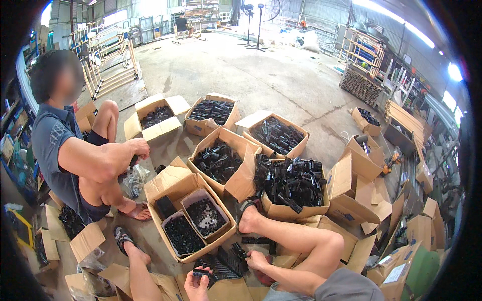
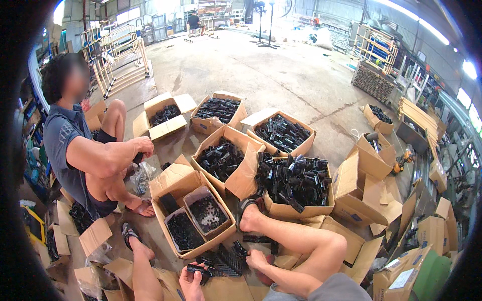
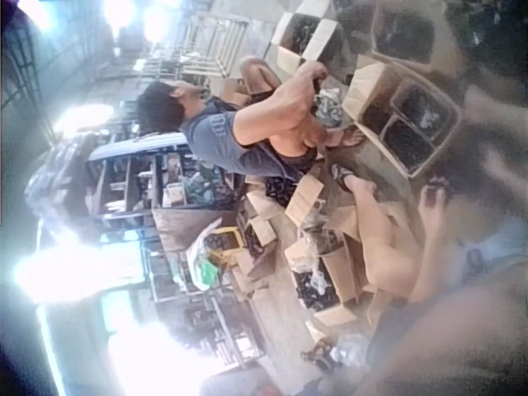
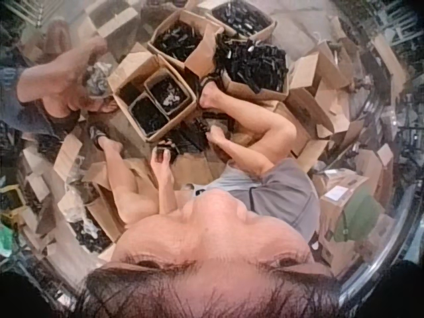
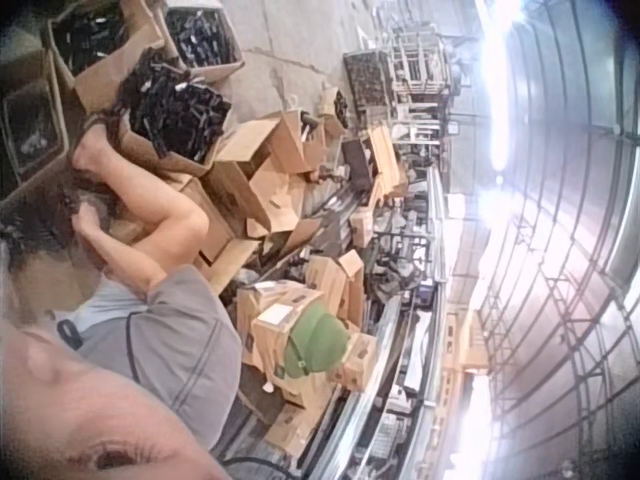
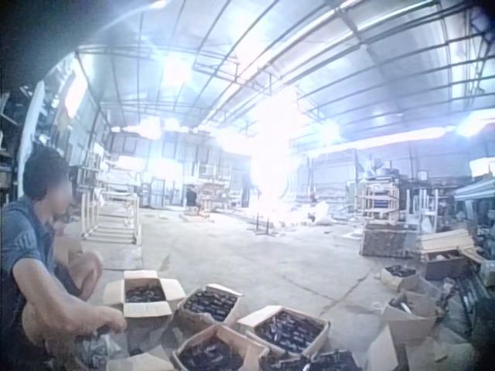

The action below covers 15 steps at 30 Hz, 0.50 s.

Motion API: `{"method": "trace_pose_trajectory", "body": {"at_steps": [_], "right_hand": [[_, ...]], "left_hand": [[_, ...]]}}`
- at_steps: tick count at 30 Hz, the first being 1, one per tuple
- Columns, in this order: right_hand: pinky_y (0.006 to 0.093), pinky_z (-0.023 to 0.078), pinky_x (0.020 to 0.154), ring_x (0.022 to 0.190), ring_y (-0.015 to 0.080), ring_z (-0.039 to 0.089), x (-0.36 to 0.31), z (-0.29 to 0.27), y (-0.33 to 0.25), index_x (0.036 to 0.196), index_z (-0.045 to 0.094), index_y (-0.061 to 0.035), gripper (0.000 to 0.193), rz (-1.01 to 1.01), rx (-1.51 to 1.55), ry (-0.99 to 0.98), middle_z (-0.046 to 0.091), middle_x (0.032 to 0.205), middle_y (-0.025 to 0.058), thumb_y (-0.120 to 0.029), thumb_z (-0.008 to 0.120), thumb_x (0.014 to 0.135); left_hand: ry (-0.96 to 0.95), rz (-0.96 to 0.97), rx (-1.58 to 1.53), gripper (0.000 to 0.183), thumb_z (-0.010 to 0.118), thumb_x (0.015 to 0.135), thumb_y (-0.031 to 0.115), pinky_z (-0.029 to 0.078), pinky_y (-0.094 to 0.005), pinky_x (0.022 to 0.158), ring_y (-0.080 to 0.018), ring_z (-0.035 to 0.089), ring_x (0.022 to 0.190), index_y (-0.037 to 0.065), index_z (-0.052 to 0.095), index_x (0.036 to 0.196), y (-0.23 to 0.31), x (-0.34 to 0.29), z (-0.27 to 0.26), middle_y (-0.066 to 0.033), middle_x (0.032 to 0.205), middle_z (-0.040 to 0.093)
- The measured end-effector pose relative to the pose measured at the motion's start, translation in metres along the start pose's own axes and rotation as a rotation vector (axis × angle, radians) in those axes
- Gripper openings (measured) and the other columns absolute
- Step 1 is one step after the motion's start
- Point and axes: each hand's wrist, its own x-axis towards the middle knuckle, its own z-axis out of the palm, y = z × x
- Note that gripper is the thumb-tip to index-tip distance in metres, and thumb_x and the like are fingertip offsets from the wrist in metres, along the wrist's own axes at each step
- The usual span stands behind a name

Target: The person picks up small black plastic components from boxes on the floor and snaps them together by hand.

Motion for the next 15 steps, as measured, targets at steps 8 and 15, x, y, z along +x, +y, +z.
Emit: {"method": "trace_pose_trajectory", "body": {"at_steps": [8,15], "right_hand": [[0.0550,0.054,0.072,0.080,0.0453,0.069,-0.032,-0.023,-0.062,0.117,0.045,-0.0043,0.027,-0.315,0.283,0.331,0.068,0.092,0.0263,-0.013,0.058,0.095],[0.0336,0.058,0.081,0.093,0.0237,0.072,-0.122,-0.062,-0.131,0.128,0.060,0.0050,0.040,-0.833,0.335,0.327,0.070,0.111,0.0207,0.012,0.058,0.089]], "left_hand": [[0.100,0.081,0.048,0.026,0.071,0.092,0.010,0.052,-0.0297,0.088,-0.0159,0.066,0.096,-0.003,0.063,0.113,0.012,0.001,-0.007,-0.0089,0.103,0.069],[0.042,-0.074,-0.096,0.033,0.073,0.089,0.006,0.054,-0.0316,0.093,-0.0189,0.069,0.100,-0.005,0.065,0.120,0.003,0.008,0.006,-0.0114,0.108,0.072]]}}
